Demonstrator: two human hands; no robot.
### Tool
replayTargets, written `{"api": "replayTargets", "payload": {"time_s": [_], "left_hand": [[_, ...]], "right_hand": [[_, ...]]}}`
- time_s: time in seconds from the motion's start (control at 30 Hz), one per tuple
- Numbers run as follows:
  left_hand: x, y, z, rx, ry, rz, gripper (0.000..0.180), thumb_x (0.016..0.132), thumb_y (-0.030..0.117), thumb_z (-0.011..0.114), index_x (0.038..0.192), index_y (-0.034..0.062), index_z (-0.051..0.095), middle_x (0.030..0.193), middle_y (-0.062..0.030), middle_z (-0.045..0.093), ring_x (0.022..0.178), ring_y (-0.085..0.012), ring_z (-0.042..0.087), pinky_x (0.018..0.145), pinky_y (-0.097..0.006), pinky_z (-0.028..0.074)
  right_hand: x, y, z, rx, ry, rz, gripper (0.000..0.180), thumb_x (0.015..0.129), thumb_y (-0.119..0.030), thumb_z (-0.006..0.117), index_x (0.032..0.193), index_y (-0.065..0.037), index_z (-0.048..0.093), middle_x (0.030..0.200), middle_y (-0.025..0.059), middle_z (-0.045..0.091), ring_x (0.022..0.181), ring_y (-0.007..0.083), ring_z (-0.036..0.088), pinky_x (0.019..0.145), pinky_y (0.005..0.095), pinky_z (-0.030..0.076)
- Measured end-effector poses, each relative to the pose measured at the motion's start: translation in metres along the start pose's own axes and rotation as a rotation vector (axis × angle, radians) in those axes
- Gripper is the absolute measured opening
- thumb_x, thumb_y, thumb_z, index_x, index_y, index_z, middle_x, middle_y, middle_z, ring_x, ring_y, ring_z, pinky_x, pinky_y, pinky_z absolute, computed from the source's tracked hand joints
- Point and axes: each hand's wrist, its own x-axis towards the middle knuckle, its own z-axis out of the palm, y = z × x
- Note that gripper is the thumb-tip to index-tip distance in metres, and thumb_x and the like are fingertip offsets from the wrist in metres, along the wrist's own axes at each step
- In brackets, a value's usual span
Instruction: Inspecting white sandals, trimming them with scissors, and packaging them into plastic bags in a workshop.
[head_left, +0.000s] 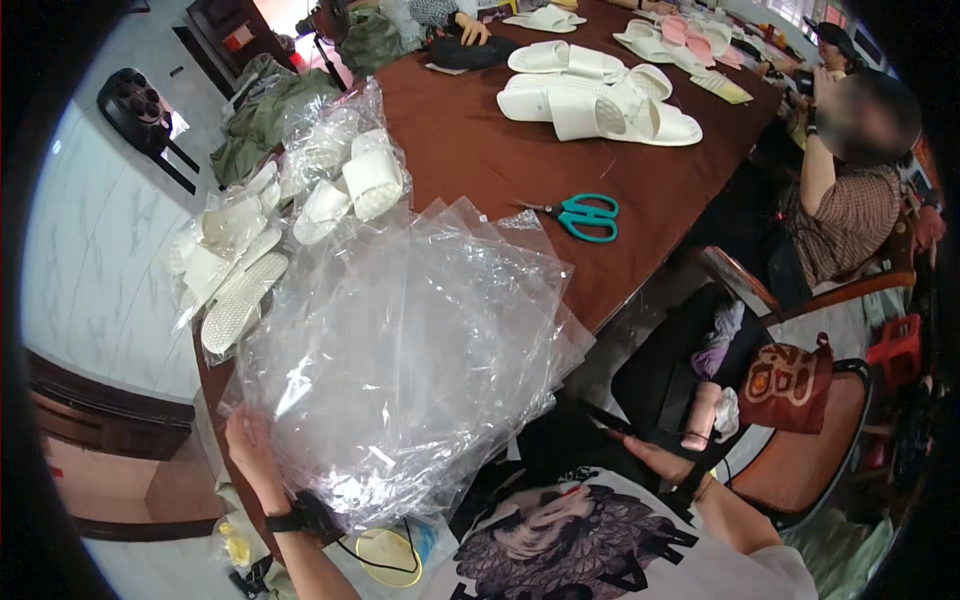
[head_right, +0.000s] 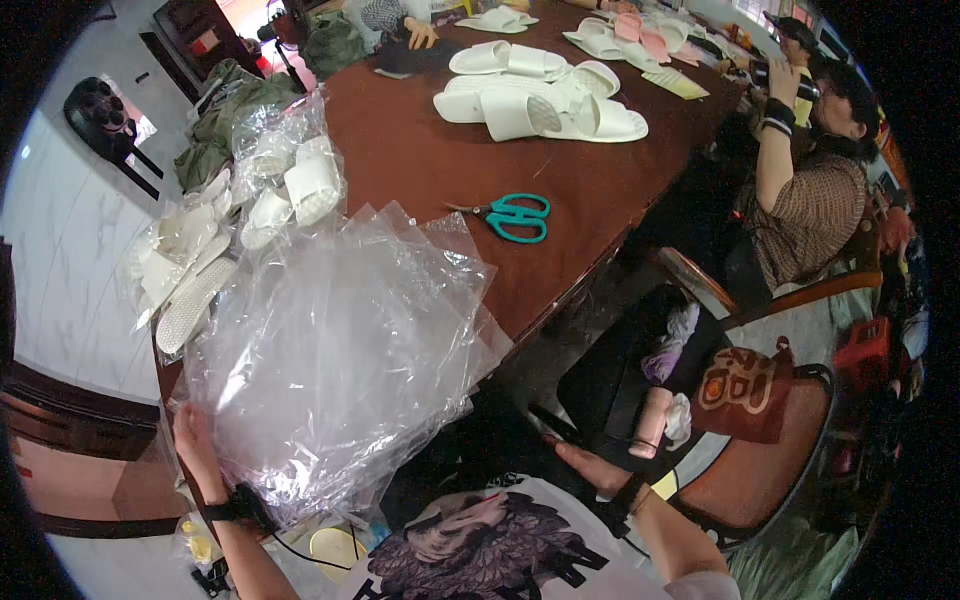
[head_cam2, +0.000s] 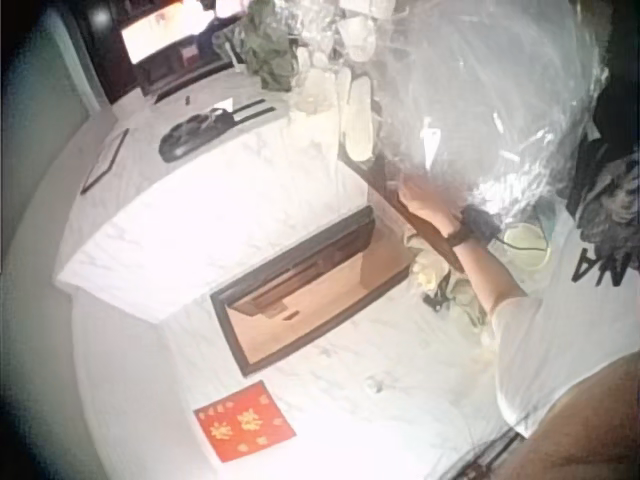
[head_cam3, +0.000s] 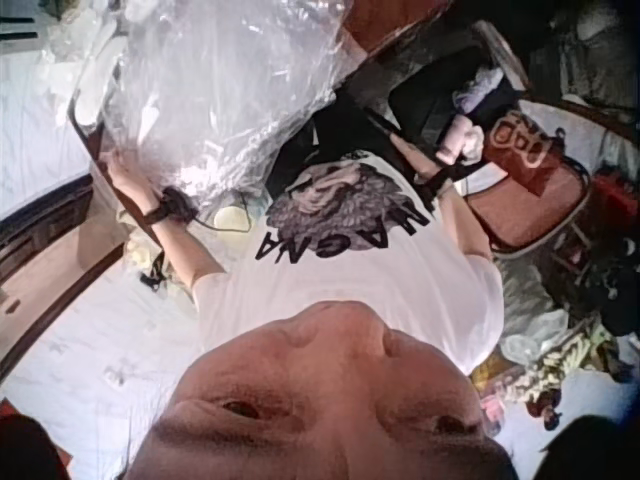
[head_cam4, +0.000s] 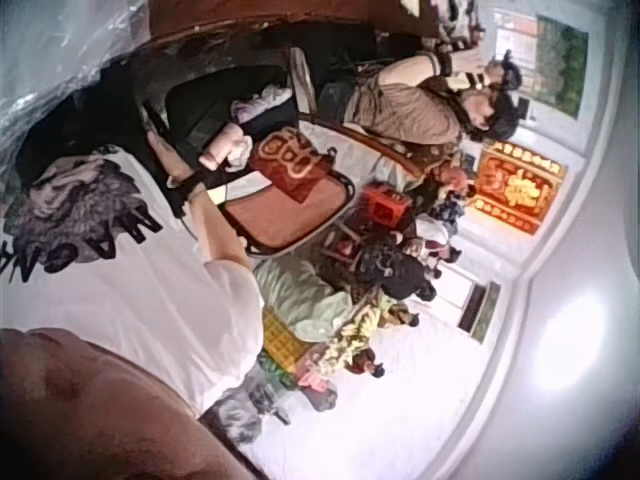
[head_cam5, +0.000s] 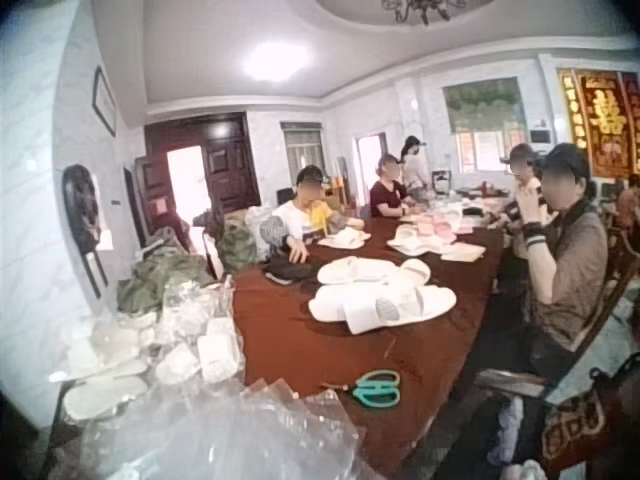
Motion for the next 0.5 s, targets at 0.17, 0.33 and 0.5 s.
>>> {"api": "replayTargets", "payload": {"time_s": [0.17,0.33,0.5], "left_hand": [[-0.014,-0.031,0.032,-0.207,-0.174,-0.014,0.034,0.095,0.017,0.060,0.122,-0.0029,0.057,0.127,-0.0180,0.056,0.121,-0.0316,0.052,0.103,-0.039,0.040],[-0.020,-0.046,0.031,-0.152,-0.137,-0.067,0.042,0.092,0.016,0.063,0.129,-0.0020,0.053,0.135,-0.0207,0.051,0.128,-0.0337,0.047,0.108,-0.038,0.036],[-0.009,-0.028,0.042,-0.189,-0.150,0.005,0.043,0.091,0.018,0.065,0.129,0.0017,0.054,0.136,-0.0211,0.051,0.127,-0.0359,0.047,0.106,-0.040,0.038]], "right_hand": [[0.004,-0.001,-0.006,-0.095,-0.053,-0.015,0.071,0.102,-0.054,0.034,0.154,-0.007,0.023,0.158,0.0121,0.024,0.146,0.0227,0.019,0.119,0.0337,0.013],[0.011,-0.001,-0.007,-0.102,-0.065,-0.023,0.068,0.104,-0.050,0.035,0.153,-0.005,0.023,0.158,0.0119,0.024,0.147,0.0227,0.018,0.119,0.0332,0.010],[0.005,-0.019,-0.006,-0.011,-0.007,0.031,0.062,0.104,-0.040,0.043,0.150,0.000,0.031,0.154,0.0099,0.032,0.143,0.0192,0.025,0.118,0.0301,0.015]]}}
